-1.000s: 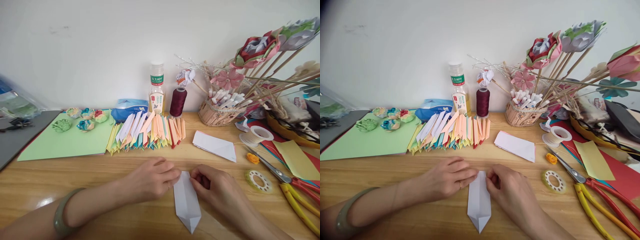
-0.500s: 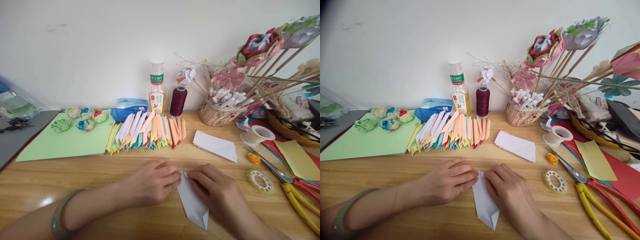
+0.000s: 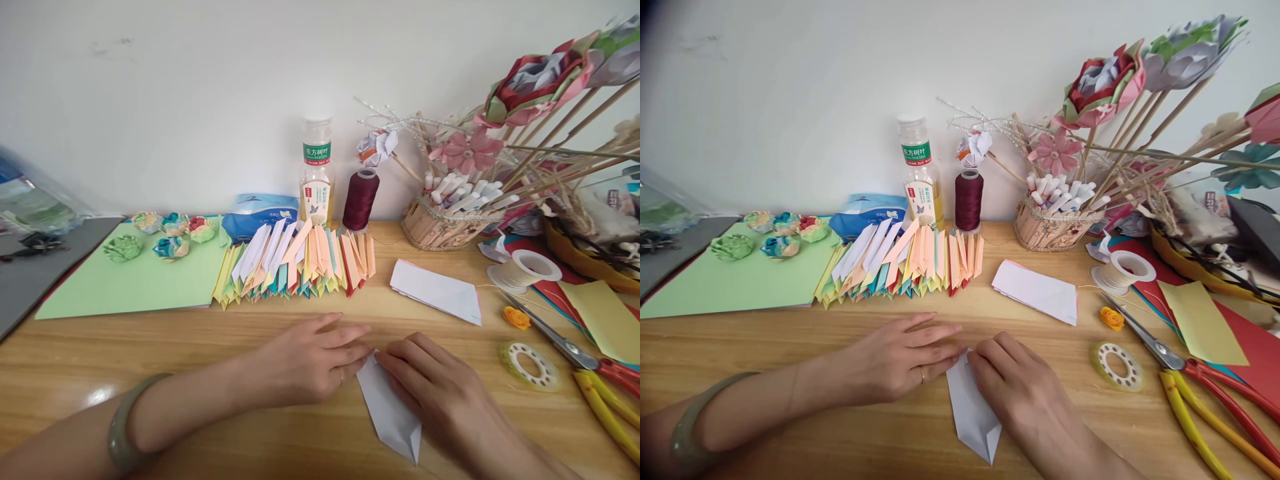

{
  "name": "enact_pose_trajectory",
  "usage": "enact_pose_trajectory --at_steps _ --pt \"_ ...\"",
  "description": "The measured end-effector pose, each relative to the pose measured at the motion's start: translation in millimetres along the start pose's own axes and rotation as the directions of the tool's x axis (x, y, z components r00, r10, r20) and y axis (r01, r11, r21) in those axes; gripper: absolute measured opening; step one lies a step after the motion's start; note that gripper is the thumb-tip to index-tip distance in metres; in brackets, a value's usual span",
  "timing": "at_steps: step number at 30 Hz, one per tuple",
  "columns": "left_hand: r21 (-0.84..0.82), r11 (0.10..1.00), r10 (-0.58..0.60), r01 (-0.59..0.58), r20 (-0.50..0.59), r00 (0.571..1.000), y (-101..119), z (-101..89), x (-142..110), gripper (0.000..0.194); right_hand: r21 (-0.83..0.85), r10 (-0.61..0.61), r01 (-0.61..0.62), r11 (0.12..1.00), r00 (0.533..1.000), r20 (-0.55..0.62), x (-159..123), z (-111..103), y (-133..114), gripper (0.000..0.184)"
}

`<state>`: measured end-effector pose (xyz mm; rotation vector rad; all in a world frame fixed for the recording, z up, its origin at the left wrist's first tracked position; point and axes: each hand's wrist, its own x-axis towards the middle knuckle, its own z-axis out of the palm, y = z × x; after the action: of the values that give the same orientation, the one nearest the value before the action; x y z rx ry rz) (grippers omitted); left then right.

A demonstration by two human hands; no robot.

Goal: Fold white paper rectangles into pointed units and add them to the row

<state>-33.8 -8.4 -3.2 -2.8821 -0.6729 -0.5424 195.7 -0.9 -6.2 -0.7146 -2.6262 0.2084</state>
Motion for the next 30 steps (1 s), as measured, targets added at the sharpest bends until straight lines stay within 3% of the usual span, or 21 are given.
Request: enact_pose_trajectory --at_steps 16,22,24,28,30 --pt "-0.028 1.0 0.003 -0.003 0.006 1.0 -5 0.7 1 0.027 -0.003 0.044 -0.044 0.999 0.999 0.019 -2 -7 2 0.023" --pt "0.035 0.999 0.024 -0.025 0.003 1.0 -2 0.0 0 0.026 -0.012 -0.087 0.089 0.996 0.99 0.11 0 -24 13 0.028" --pt "0.063 0.998 0.003 -0.002 -0.014 1.0 2 -1.3 -2 0.026 0.0 -0.059 0.06 0.998 0.992 0.113 -1 -34 20 0.033" --pt "0.194 0.978 -0.06 0.081 -0.108 0.992 11 -0.8 -9 0.019 -0.028 0.06 -0.059 0.998 0.997 0.038 -3 -46 30 0.024" --pt "0.208 0.972 -0.082 0.113 -0.154 0.985 13 0.5 -11 0.014 -0.015 0.103 -0.102 0.995 0.99 0.092 -3 -47 30 0.021"
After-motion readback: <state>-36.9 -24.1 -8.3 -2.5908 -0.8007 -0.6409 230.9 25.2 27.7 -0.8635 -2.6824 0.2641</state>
